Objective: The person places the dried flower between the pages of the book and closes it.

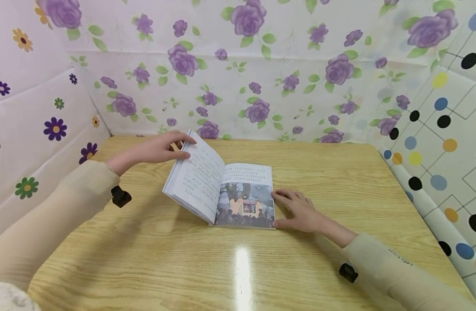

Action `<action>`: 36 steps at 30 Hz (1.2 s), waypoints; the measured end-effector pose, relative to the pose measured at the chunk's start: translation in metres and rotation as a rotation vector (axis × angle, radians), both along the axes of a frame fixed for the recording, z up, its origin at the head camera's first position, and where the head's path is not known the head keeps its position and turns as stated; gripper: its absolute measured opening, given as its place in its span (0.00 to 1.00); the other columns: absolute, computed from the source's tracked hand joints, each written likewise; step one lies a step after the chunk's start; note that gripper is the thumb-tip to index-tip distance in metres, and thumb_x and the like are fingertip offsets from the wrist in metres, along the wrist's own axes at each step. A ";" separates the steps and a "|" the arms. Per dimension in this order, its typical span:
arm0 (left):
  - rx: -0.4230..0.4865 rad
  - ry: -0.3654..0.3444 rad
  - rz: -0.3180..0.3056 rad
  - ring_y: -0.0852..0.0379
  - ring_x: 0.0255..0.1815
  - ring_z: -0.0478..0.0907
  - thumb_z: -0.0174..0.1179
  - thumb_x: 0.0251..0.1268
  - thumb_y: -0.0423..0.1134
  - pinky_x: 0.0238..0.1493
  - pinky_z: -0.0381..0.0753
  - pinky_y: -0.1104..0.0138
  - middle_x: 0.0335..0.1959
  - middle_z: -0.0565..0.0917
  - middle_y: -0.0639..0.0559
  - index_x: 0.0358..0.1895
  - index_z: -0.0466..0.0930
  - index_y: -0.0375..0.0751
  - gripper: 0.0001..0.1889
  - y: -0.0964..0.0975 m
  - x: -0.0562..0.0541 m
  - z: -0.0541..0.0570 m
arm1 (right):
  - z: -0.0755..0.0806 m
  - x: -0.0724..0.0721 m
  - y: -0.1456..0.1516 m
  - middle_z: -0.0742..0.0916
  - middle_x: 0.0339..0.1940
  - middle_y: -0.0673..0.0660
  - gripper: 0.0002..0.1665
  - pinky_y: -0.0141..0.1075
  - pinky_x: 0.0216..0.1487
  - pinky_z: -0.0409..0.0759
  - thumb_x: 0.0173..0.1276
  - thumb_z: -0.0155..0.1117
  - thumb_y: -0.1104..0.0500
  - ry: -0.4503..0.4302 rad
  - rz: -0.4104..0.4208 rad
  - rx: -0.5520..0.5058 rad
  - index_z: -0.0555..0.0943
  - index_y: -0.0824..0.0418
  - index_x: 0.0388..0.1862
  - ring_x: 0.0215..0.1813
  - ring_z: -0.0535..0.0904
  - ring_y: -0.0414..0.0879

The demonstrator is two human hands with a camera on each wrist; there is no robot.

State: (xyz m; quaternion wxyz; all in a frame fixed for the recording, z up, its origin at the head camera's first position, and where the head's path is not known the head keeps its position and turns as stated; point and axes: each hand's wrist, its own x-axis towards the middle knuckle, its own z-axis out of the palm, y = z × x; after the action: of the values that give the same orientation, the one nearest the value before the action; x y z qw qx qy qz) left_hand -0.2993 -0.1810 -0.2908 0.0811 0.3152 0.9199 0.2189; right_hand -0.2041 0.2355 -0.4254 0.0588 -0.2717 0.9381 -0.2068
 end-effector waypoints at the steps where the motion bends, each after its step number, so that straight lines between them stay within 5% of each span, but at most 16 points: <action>1: -0.009 0.003 -0.005 0.44 0.54 0.75 0.59 0.72 0.42 0.56 0.79 0.51 0.56 0.76 0.37 0.65 0.74 0.38 0.22 0.001 -0.001 0.001 | 0.000 0.000 0.000 0.66 0.76 0.65 0.50 0.70 0.64 0.60 0.63 0.70 0.41 0.001 0.001 0.000 0.62 0.57 0.78 0.72 0.61 0.67; 10: -0.032 0.023 -0.088 0.44 0.57 0.75 0.51 0.77 0.41 0.59 0.77 0.51 0.58 0.77 0.40 0.60 0.78 0.39 0.16 0.019 -0.009 0.015 | -0.003 0.000 0.002 0.66 0.76 0.64 0.50 0.70 0.63 0.61 0.63 0.70 0.40 0.017 0.006 0.001 0.62 0.57 0.78 0.72 0.61 0.66; 17: -0.005 0.052 -0.184 0.45 0.56 0.74 0.42 0.75 0.29 0.60 0.75 0.53 0.57 0.76 0.39 0.59 0.77 0.35 0.18 0.040 -0.017 0.018 | -0.006 0.000 0.003 0.66 0.76 0.64 0.49 0.69 0.63 0.61 0.63 0.70 0.41 0.023 0.007 -0.009 0.62 0.57 0.77 0.71 0.62 0.66; 22: -0.011 0.168 -0.235 0.48 0.48 0.76 0.52 0.73 0.30 0.53 0.80 0.59 0.48 0.78 0.41 0.53 0.80 0.38 0.11 0.056 -0.027 0.013 | -0.008 -0.001 0.003 0.67 0.76 0.64 0.50 0.68 0.64 0.60 0.63 0.70 0.41 0.026 0.010 -0.017 0.62 0.57 0.77 0.71 0.63 0.65; 26: 0.005 0.190 -0.236 0.50 0.49 0.75 0.55 0.74 0.34 0.53 0.82 0.62 0.47 0.76 0.43 0.49 0.81 0.43 0.07 0.071 -0.033 0.009 | -0.009 -0.002 0.004 0.66 0.77 0.64 0.50 0.68 0.65 0.59 0.63 0.69 0.40 0.019 0.008 -0.019 0.62 0.57 0.78 0.71 0.62 0.66; 36: 0.084 0.208 -0.315 0.44 0.58 0.73 0.56 0.73 0.34 0.55 0.80 0.56 0.62 0.64 0.41 0.48 0.79 0.42 0.06 0.114 -0.045 -0.009 | -0.008 -0.002 0.004 0.67 0.76 0.64 0.49 0.69 0.64 0.61 0.63 0.69 0.40 0.037 0.012 -0.017 0.62 0.57 0.78 0.72 0.62 0.67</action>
State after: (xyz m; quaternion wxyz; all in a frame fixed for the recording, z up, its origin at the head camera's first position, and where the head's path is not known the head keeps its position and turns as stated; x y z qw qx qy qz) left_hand -0.3446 -0.0668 -0.2998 0.0056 0.4792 0.8527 0.2080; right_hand -0.2065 0.2400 -0.4337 0.0405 -0.2816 0.9355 -0.2096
